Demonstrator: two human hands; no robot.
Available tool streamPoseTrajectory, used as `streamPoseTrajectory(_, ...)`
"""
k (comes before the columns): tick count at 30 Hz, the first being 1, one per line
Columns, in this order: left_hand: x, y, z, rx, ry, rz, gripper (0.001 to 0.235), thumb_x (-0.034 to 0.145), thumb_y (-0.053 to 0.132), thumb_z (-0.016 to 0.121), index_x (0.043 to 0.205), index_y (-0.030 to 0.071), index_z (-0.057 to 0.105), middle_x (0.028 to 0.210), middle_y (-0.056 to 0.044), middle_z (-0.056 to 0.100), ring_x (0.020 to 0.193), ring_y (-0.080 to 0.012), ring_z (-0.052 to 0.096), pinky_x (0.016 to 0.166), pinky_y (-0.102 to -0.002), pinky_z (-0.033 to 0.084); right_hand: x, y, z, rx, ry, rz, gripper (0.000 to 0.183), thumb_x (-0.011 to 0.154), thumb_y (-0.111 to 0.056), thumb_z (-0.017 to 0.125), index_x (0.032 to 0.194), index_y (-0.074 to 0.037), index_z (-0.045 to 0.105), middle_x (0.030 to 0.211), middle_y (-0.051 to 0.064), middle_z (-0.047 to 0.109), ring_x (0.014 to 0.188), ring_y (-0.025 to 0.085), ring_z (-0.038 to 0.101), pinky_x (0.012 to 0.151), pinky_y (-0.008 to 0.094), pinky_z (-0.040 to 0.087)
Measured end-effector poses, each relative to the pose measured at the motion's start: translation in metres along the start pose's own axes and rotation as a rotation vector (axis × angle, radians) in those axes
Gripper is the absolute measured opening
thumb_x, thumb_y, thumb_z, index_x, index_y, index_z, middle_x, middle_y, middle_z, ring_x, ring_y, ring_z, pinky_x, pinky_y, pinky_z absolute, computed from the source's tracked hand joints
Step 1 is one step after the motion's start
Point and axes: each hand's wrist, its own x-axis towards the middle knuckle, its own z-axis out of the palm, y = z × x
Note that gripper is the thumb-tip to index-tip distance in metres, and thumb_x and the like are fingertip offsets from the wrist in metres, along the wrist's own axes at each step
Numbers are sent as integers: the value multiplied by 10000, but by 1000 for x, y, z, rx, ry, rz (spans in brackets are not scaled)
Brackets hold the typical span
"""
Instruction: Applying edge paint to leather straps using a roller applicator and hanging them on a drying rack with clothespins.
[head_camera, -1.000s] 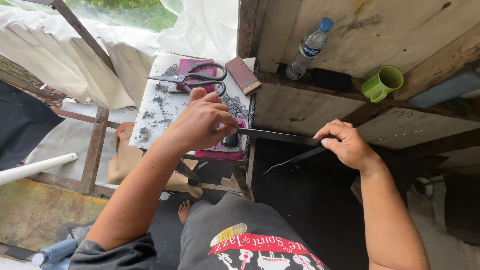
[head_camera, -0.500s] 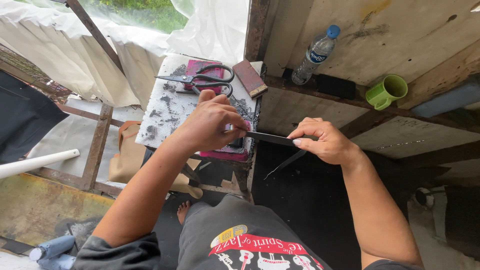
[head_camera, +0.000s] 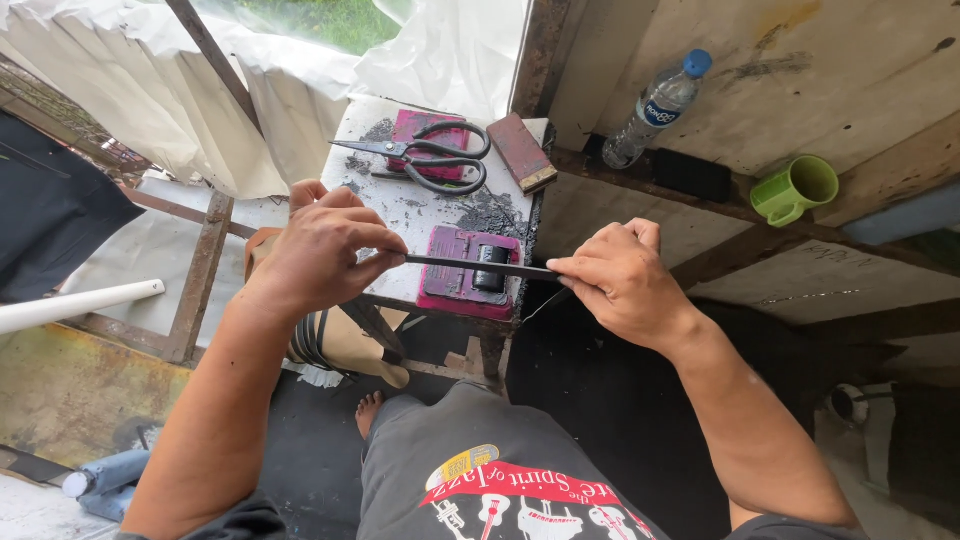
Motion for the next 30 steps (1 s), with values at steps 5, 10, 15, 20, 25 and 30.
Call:
streamPoseTrajectory(5, -9, -7, 1, 46, 96, 31, 62, 881, 283, 786, 925, 264, 825, 729, 56, 715, 856, -162, 574, 917, -400, 308, 7, -4, 14, -104, 68, -74, 138, 986, -175, 689, 1080, -214, 782, 818, -97, 665, 929, 105, 560, 971, 386, 296)
streamPoseTrajectory(10, -14, -12, 1, 74, 131, 41, 87, 864, 287, 824, 940, 250, 845, 724, 20, 727, 870, -162, 582, 932, -399, 318, 12, -11, 25, -157, 116, -110, 135, 980, -169, 701, 1064, -227, 789, 809, -97, 664, 920, 105, 542, 976, 398, 299)
streamPoseTrajectory(15, -14, -14, 7, 144, 57, -2, 36, 894, 305, 805, 909, 281, 827, 727, 54, 742, 872, -148, 608, 926, -423, 316, 10, -11, 32, -171, 145, -125, 136, 962, -137, 710, 1031, -215, 797, 788, -73, 667, 902, 121, 540, 977, 417, 306)
streamPoseTrajectory(20, -7, -15, 17, 162, 2, 3, 45, 908, 337, 779, 877, 313, 801, 702, 93, 715, 838, -137, 579, 907, -415, 309, 3, -9, 25, -177, 156, -119, 139, 955, -131, 706, 1024, -214, 794, 795, -72, 666, 917, 123, 536, 983, 414, 295)
streamPoseTrajectory(25, 4, -4, 26, 158, 19, 70, 46, 888, 348, 782, 855, 316, 787, 704, 92, 708, 830, -157, 582, 899, -422, 324, -8, -7, 11, -198, 188, -96, 139, 959, -122, 699, 1010, -213, 791, 786, -82, 646, 909, 124, 534, 967, 392, 300)
streamPoseTrajectory(30, 19, 8, 43, 133, 65, 157, 70, 860, 345, 792, 810, 314, 753, 708, 96, 695, 836, -162, 576, 908, -435, 325, -29, 2, 0, -236, 196, -27, 118, 962, -133, 712, 997, -218, 787, 804, -74, 658, 928, 135, 548, 984, 406, 297)
